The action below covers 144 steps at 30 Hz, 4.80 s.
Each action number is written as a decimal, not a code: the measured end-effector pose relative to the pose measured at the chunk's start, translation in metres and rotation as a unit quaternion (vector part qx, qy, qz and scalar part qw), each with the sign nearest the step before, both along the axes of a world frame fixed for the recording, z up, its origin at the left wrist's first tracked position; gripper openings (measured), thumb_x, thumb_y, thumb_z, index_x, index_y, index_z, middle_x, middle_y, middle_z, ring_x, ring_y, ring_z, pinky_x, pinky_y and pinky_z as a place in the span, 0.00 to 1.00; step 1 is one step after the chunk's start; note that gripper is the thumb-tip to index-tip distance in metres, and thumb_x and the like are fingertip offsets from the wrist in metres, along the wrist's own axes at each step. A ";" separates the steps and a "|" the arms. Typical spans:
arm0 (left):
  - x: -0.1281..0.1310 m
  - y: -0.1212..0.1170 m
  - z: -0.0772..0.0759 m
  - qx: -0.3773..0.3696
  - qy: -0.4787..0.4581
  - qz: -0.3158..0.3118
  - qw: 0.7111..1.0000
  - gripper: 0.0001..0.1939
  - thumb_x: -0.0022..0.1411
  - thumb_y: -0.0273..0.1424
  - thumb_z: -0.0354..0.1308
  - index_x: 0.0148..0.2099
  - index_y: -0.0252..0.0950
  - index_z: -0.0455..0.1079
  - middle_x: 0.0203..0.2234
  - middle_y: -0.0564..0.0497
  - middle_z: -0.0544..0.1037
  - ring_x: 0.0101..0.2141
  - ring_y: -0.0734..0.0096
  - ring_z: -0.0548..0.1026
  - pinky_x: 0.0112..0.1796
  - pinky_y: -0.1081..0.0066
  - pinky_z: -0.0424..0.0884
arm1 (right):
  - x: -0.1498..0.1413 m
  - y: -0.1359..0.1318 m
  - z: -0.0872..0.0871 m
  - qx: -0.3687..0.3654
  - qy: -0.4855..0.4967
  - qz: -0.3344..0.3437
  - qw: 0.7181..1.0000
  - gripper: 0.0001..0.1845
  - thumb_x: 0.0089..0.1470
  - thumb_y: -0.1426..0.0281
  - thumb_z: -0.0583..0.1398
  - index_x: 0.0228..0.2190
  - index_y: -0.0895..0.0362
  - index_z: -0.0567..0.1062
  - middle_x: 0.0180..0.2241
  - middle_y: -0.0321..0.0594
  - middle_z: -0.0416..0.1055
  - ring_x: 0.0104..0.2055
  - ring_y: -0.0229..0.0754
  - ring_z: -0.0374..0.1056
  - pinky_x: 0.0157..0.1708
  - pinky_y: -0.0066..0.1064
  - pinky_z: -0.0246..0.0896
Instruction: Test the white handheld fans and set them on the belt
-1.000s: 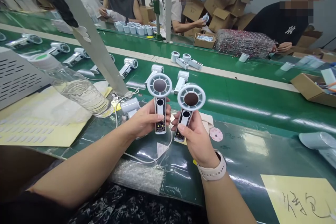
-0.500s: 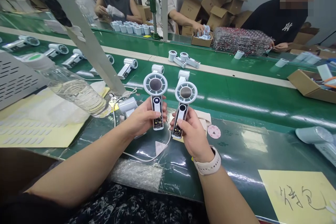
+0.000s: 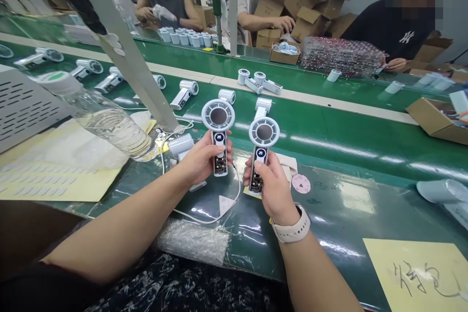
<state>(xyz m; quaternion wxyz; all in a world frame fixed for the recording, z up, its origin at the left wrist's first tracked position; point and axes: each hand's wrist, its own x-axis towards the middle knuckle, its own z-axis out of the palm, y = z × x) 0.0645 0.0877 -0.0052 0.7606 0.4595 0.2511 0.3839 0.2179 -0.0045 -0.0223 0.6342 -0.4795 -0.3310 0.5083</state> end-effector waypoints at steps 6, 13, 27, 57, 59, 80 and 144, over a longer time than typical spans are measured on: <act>-0.003 0.001 -0.002 0.046 -0.015 -0.054 0.997 0.21 0.51 0.33 0.65 0.45 0.39 0.62 0.29 0.56 0.72 0.27 0.73 0.71 0.29 0.68 0.67 | -0.001 -0.005 0.005 0.029 0.005 0.041 0.999 0.12 0.56 0.58 0.64 0.38 0.49 0.71 0.37 0.37 0.73 0.30 0.41 0.69 0.29 0.39 0.71; -0.001 0.004 -0.001 0.031 -0.009 -0.038 0.999 0.22 0.51 0.34 0.69 0.45 0.38 0.63 0.32 0.55 0.73 0.29 0.73 0.72 0.32 0.67 0.70 | 0.000 0.002 -0.001 -0.001 0.011 -0.008 1.000 0.14 0.54 0.58 0.65 0.38 0.51 0.71 0.37 0.38 0.74 0.32 0.41 0.70 0.31 0.37 0.71; -0.001 0.008 -0.006 0.027 0.003 -0.023 0.999 0.19 0.52 0.31 0.65 0.45 0.38 0.64 0.33 0.52 0.75 0.27 0.69 0.74 0.29 0.65 0.69 | 0.001 0.000 0.004 0.016 -0.005 0.020 1.000 0.07 0.54 0.63 0.61 0.35 0.51 0.71 0.35 0.38 0.73 0.29 0.42 0.69 0.28 0.40 0.69; -0.004 -0.008 0.000 -0.003 -0.073 -0.161 0.984 0.30 0.48 0.46 0.75 0.45 0.35 0.67 0.30 0.53 0.74 0.29 0.73 0.76 0.32 0.73 0.75 | 0.004 -0.004 0.012 0.043 0.146 0.017 0.988 0.14 0.61 0.58 0.56 0.34 0.49 0.79 0.36 0.40 0.78 0.36 0.48 0.72 0.38 0.45 0.72; -0.002 -0.008 -0.002 -0.013 -0.069 -0.162 0.984 0.33 0.43 0.50 0.76 0.42 0.34 0.69 0.29 0.54 0.71 0.26 0.79 0.71 0.27 0.77 0.70 | 0.003 -0.005 0.015 0.032 0.157 0.033 0.987 0.16 0.58 0.58 0.55 0.30 0.52 0.79 0.33 0.41 0.76 0.34 0.46 0.71 0.36 0.41 0.72; -0.011 0.000 0.000 -0.013 -0.064 -0.182 0.981 0.26 0.61 0.29 0.67 0.59 0.39 0.64 0.50 0.42 0.80 0.46 0.56 0.82 0.46 0.58 0.79 | 0.015 -0.007 0.009 0.067 0.159 -0.029 0.985 0.16 0.54 0.57 0.62 0.43 0.49 0.78 0.36 0.40 0.78 0.40 0.51 0.76 0.43 0.51 0.75; -0.021 0.005 0.014 0.514 0.151 0.021 0.844 0.12 0.60 0.30 0.64 0.46 0.49 0.81 0.47 0.49 0.83 0.56 0.57 0.75 0.68 0.49 0.48 | 0.008 -0.010 0.008 0.282 -0.232 -0.005 0.931 0.21 0.52 0.67 0.69 0.48 0.46 0.76 0.54 0.42 0.78 0.63 0.56 0.67 0.63 0.57 0.58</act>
